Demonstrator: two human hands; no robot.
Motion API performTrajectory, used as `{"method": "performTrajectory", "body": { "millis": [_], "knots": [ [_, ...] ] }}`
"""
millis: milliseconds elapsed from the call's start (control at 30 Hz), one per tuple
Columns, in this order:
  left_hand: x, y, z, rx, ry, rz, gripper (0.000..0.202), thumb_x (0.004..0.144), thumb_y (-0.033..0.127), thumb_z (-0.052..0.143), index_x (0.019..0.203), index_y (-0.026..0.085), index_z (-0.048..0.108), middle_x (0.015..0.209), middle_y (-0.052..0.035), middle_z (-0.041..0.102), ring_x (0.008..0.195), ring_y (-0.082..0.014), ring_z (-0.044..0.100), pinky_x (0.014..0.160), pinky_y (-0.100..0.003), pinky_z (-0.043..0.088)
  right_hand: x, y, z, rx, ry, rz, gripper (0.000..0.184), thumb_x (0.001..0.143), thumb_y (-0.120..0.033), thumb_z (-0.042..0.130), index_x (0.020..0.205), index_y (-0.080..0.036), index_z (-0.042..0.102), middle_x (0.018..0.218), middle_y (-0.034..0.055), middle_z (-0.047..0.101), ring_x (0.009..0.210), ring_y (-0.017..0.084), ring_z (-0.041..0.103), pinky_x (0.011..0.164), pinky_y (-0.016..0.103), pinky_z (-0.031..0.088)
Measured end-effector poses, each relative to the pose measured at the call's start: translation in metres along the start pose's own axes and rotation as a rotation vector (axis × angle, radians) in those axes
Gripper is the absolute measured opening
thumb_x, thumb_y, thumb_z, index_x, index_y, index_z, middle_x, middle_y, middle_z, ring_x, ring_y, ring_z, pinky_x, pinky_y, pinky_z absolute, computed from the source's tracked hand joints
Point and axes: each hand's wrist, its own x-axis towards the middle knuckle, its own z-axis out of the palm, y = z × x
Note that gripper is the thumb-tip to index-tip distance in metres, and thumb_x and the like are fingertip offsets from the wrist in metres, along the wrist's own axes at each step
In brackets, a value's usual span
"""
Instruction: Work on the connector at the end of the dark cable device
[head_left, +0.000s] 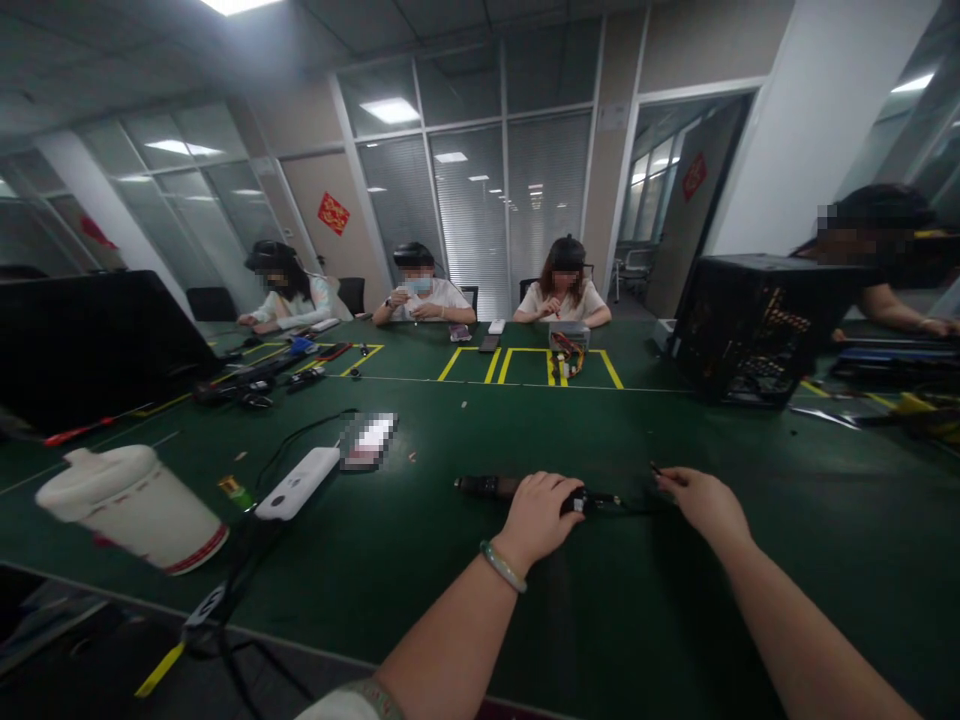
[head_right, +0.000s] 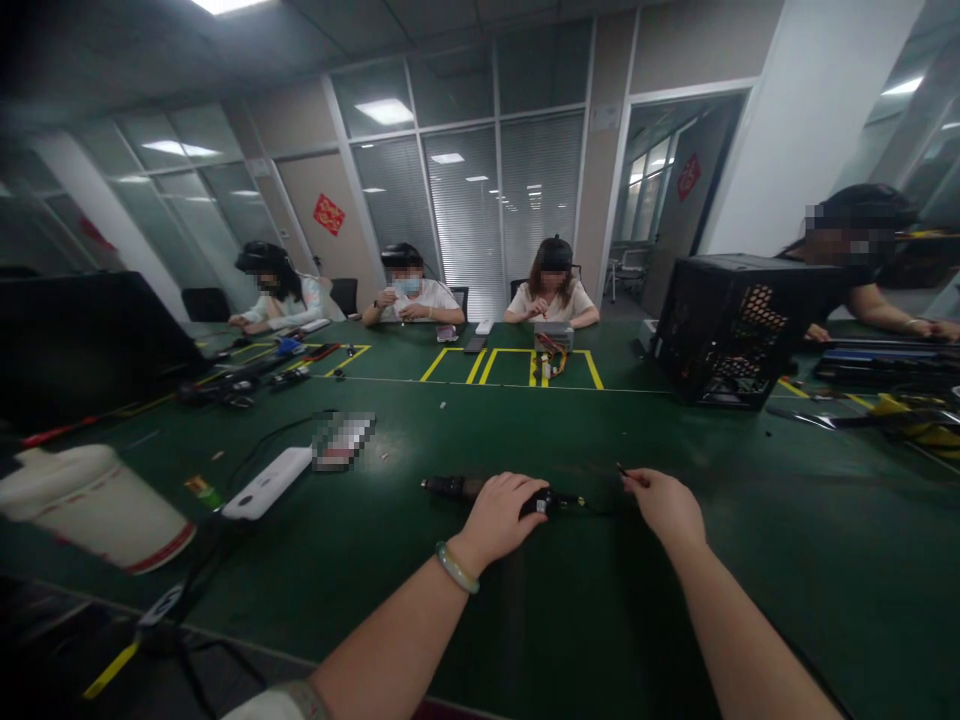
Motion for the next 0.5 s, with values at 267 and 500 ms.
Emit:
{"method": "performTrajectory", "body": {
  "millis": [267, 500],
  "knots": [
    [0.001, -0.007, -0.008, -0.013, 0.020, -0.038, 0.042, 0.087, 0.038, 0.062, 0.126, 0.028, 0.051, 0.121, -0.0032, 0.057, 0.112, -0.0240, 0.050, 0.100, -0.042, 0.034, 0.002, -0.027, 0.011, 0.023, -0.026, -0.034, 0.035, 0.091, -0.041, 0.043, 0.111, -0.026, 0.067, 0.095, 0.0051, 0.074, 0.078, 0.025, 0.070, 0.056, 0.030, 0.050],
    [0.006, -0.006, 0.000, 0.001, 0.066, -0.061, 0.045, 0.084, 0.041, 0.065, 0.125, 0.026, 0.053, 0.120, -0.0036, 0.059, 0.111, -0.0248, 0.051, 0.100, -0.043, 0.035, -0.018, -0.025, 0.004, 0.025, -0.082, -0.068, 0.032, 0.092, -0.039, 0.044, 0.112, -0.028, 0.067, 0.101, 0.0031, 0.073, 0.087, 0.024, 0.068, 0.068, 0.032, 0.051]
  ]
}}
